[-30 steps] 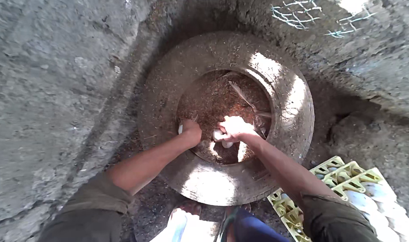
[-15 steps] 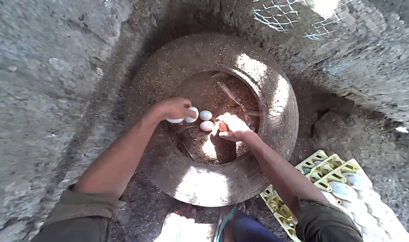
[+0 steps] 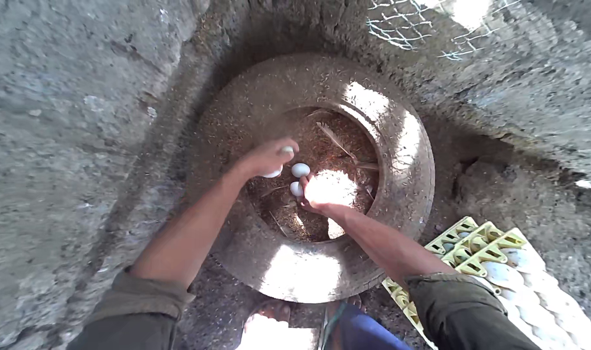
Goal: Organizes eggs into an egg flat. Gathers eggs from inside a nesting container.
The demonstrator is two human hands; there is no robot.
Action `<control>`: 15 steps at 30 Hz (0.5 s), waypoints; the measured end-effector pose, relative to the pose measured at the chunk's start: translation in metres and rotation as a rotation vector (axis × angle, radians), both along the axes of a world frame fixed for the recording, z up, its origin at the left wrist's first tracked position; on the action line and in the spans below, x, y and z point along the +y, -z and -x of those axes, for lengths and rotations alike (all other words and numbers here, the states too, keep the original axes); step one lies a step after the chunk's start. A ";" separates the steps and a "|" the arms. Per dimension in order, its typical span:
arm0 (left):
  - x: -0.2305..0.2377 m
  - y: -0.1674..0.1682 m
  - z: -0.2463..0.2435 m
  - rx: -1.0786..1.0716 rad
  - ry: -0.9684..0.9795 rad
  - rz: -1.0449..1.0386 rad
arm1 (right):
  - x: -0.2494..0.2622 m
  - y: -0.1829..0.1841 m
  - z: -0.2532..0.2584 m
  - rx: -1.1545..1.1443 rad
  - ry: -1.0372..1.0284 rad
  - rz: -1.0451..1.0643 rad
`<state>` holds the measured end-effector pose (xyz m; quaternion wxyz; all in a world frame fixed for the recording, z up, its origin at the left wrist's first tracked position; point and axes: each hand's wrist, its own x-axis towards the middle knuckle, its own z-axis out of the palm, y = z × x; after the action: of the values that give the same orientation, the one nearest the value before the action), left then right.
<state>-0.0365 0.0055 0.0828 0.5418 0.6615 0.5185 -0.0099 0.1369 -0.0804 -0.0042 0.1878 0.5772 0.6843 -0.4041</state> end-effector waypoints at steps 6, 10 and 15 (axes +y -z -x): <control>-0.014 0.054 -0.060 0.506 0.458 -0.297 | -0.021 -0.044 -0.028 0.133 0.180 0.011; -0.023 0.064 -0.085 0.653 0.432 -0.331 | -0.058 -0.083 -0.091 0.364 0.486 -0.001; -0.015 0.091 -0.091 0.770 0.559 -0.421 | -0.142 -0.164 -0.185 0.571 0.773 -0.094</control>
<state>0.0544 -0.0095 -0.0078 0.1439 0.8176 0.4746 -0.2924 0.3214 -0.2227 0.1598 -0.1976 0.6630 0.4615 -0.5554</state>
